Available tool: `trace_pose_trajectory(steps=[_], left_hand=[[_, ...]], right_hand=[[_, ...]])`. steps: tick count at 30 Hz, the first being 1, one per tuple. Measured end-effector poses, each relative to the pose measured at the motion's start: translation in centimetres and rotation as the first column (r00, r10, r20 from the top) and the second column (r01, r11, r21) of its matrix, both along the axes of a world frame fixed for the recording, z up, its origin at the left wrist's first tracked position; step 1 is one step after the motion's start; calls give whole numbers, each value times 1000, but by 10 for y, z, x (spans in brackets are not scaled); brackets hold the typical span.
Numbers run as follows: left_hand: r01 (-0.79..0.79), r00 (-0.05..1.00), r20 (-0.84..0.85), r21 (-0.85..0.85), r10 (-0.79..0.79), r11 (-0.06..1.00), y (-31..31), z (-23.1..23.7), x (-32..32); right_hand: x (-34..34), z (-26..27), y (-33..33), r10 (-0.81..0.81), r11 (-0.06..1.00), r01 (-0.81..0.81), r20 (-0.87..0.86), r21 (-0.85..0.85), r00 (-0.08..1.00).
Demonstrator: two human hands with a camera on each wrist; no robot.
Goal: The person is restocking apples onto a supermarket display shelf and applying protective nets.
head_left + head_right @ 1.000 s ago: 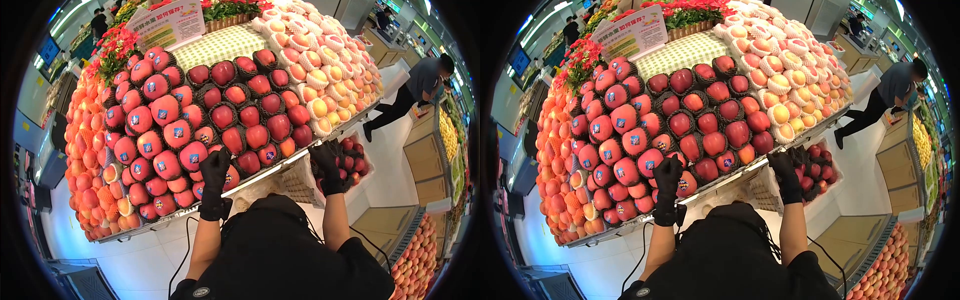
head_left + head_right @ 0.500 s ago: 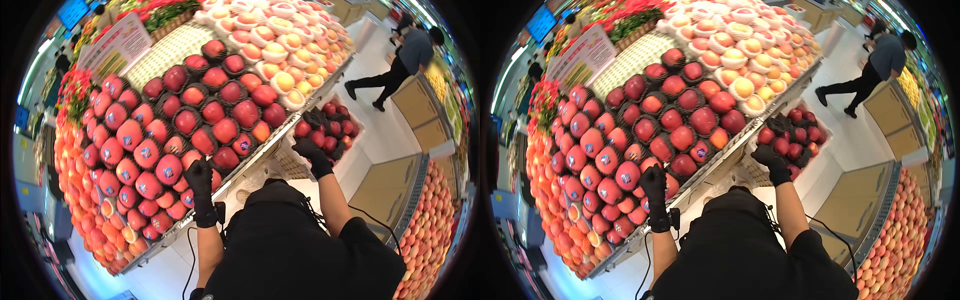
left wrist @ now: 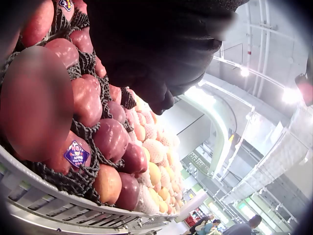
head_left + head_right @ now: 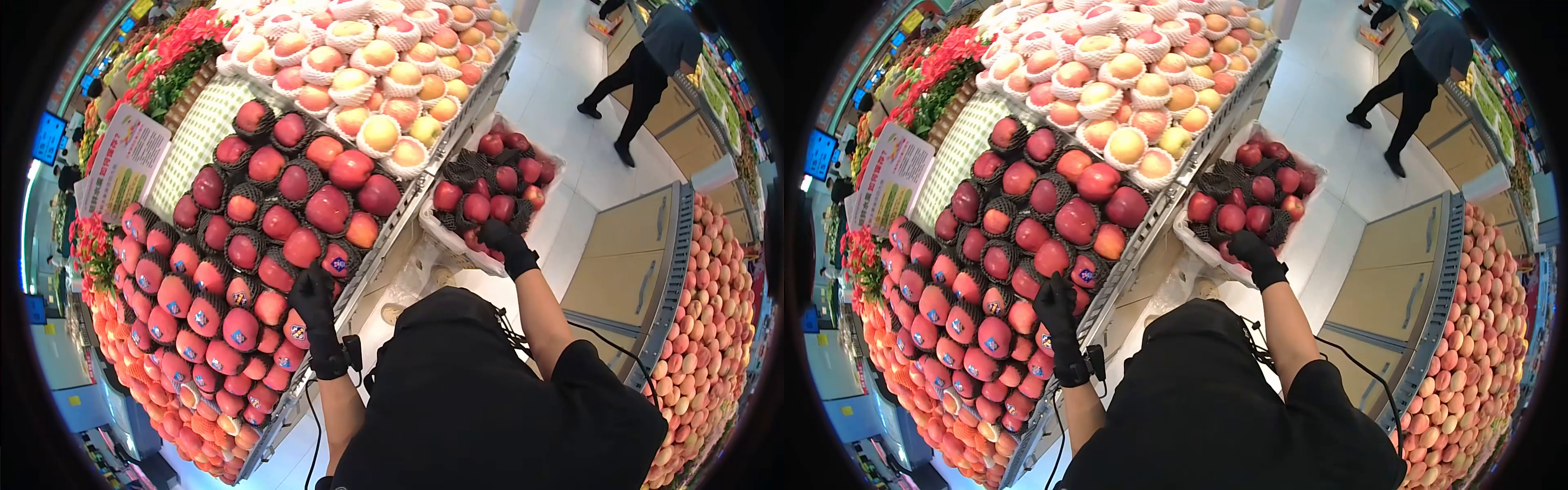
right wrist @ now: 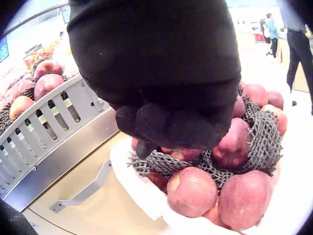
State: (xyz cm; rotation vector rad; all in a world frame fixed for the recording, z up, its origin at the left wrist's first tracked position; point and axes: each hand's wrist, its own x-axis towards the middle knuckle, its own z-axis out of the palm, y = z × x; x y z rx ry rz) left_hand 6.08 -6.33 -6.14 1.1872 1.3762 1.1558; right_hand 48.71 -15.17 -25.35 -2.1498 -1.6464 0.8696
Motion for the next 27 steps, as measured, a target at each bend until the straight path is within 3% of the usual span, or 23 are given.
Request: trace_pose_trajectory(steps=[1,4,7,10,13,16,19,22,27], left_hand=[[7,1000,-14,-24,-8,1000,1,3,5],[11,991,-133,-5,-12,1000,6,-3,16],[26,983,-181,-20,-30,999,1,-9,23],[-4,992,-127,35,8,999,-1,-21,29],[-10,993,-118,-22,7,1000,-5,-16,33],[-23,990,-138,62,31,998,-10,-15,38],[-17,982,-188,20,20,1000,-19,0,43],[-15,976,-218,23,20,1000,-29,5,48],[-70,977,-208,-56,57,996,-41,4,53]], right_hand=[[8,-9,-4,-31,999,32,-34,15,999],[24,-17,-8,3,998,-14,163,68,987],[34,-25,-10,15,986,-44,177,159,984],[41,-40,1,-193,954,170,72,245,978],[43,-33,11,-208,871,187,-5,455,978],[36,8,33,-247,889,302,-196,343,949],[40,-12,66,-246,891,275,-125,360,961],[38,-18,91,-244,949,238,4,207,970],[38,-61,115,-284,949,273,53,157,957]])
